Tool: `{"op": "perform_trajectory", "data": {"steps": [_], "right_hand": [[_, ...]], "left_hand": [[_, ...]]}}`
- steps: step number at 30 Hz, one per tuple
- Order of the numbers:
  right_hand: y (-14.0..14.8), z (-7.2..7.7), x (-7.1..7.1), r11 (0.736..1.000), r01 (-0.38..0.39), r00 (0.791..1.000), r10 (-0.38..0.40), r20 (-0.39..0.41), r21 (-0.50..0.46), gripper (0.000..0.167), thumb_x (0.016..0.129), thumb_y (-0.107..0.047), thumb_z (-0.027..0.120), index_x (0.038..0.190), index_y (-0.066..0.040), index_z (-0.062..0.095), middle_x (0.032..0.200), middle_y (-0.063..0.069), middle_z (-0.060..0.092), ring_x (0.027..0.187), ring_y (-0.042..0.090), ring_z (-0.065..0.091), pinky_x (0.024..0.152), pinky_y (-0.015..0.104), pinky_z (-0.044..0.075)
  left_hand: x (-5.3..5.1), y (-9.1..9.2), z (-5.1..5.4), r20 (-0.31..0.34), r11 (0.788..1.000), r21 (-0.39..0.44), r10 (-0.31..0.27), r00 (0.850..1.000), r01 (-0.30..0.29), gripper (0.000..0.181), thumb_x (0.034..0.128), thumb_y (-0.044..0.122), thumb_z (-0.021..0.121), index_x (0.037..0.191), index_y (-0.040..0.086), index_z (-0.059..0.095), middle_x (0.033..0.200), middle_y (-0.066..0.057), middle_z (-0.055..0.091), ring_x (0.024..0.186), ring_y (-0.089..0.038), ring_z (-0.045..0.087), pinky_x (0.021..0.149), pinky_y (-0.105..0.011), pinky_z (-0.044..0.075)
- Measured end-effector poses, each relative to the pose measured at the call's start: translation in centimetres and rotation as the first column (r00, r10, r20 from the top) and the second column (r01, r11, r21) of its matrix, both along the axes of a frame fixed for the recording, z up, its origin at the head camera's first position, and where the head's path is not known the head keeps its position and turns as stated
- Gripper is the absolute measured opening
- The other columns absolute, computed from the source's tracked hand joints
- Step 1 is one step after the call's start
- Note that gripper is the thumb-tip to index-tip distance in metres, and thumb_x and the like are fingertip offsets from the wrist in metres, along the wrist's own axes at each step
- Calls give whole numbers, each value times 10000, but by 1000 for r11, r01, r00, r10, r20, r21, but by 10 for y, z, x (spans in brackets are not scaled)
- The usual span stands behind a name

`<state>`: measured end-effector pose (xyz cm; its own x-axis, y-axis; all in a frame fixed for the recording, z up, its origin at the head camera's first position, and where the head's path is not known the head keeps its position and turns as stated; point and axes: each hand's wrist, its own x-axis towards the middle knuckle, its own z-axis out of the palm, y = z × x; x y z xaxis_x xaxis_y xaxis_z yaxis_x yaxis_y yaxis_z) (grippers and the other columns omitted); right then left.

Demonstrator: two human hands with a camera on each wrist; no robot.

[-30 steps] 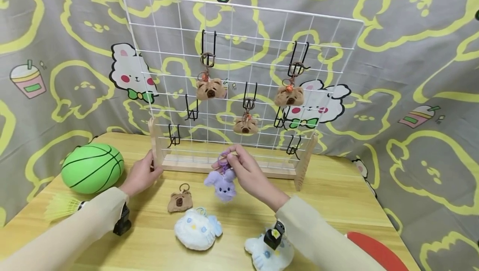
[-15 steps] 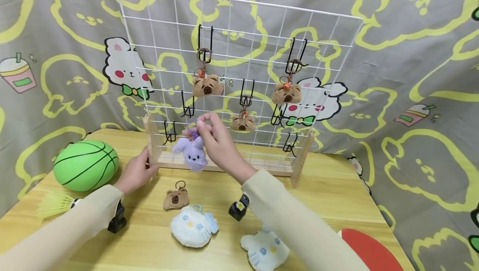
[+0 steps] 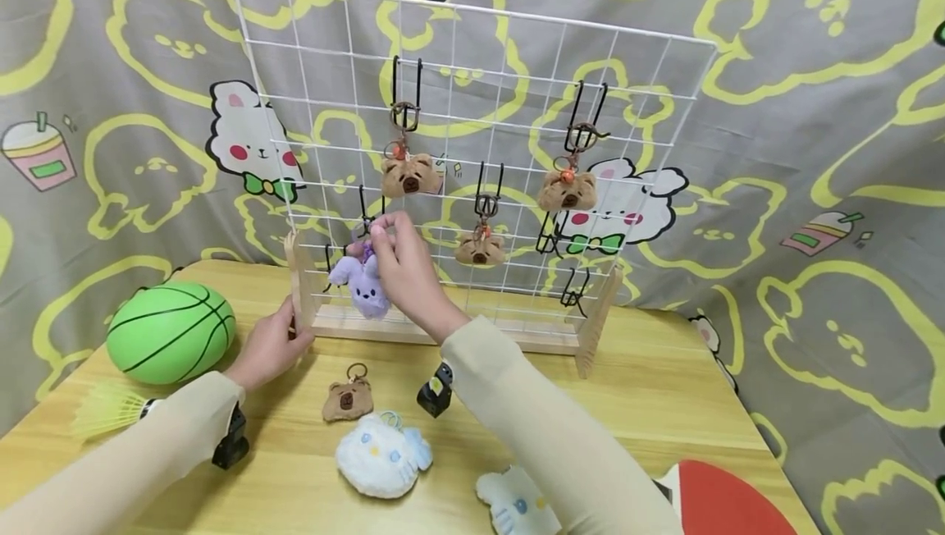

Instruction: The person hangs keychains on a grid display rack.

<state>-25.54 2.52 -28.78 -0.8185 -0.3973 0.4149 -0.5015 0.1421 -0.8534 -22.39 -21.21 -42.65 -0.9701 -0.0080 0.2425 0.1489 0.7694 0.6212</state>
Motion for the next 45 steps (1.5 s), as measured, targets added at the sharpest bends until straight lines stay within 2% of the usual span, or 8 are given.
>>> {"op": "perform_trajectory", "data": {"steps": [5,12,18,22,26,31,36,45], "right_hand": [[-8,-1,-9,994,104,994,-103,-22,32,184,1135,-158,394,1212,-6,462,1083,236,787,967,354,775,645,213,494],[-14,-4,-18,983,180,984,-180,-10,45,206,1134,-149,394,1232,22,457,1072,263,771,1023,360,772,852,394,620],[-16,-4,-19,961,262,965,-259,-52,87,183,1126,-159,426,1193,0,490,1001,218,787,843,287,769,673,290,565],[-15,-5,-17,943,300,953,-290,-85,145,184,1116,-178,453,1177,-15,513,730,104,678,564,147,551,507,241,380],[-13,-7,-15,942,286,958,-280,-60,175,187,1115,-196,462,1179,-28,514,615,-23,429,502,93,351,459,232,297],[-10,-10,-14,947,263,965,-258,-52,182,197,1111,-199,474,1191,-26,523,650,-19,483,528,96,389,473,231,328],[-3,-16,-12,951,242,970,-234,-59,195,215,1106,-177,488,1218,-1,539,801,105,642,631,127,470,555,234,401],[21,-28,1,939,199,980,-199,-29,281,262,1116,-231,483,1249,-18,560,1117,189,730,976,279,689,877,412,592]], "left_hand": [[-1,0,2,-12,1000,-5,2,1000,-2,501,941,62,594,1401,-71,446,1035,-306,715,871,-379,690,761,-531,587],[0,0,1,-5,1000,-3,7,1000,-7,516,946,65,599,1419,-70,441,1088,-331,713,907,-402,700,783,-542,591],[-1,1,1,15,1000,5,2,1000,-3,513,961,72,607,1424,-66,436,1119,-344,704,887,-381,697,743,-492,601],[-2,1,1,8,1000,7,5,1000,-5,499,958,67,618,1409,-62,446,1096,-332,709,881,-378,697,751,-499,603],[-1,2,1,29,1000,14,0,1000,-1,527,966,73,622,1438,-61,431,1118,-340,706,879,-369,697,736,-471,605],[1,2,2,44,1000,22,7,999,-8,531,966,73,616,1443,-63,426,1128,-348,700,864,-361,696,713,-450,606],[0,2,-1,63,999,29,11,998,-13,512,971,83,616,1431,-49,432,1046,-290,715,783,-289,677,639,-360,572],[-2,-2,-2,38,1000,18,0,999,-1,513,975,91,606,1434,-54,428,1152,-338,697,881,-355,695,715,-435,606]]}}
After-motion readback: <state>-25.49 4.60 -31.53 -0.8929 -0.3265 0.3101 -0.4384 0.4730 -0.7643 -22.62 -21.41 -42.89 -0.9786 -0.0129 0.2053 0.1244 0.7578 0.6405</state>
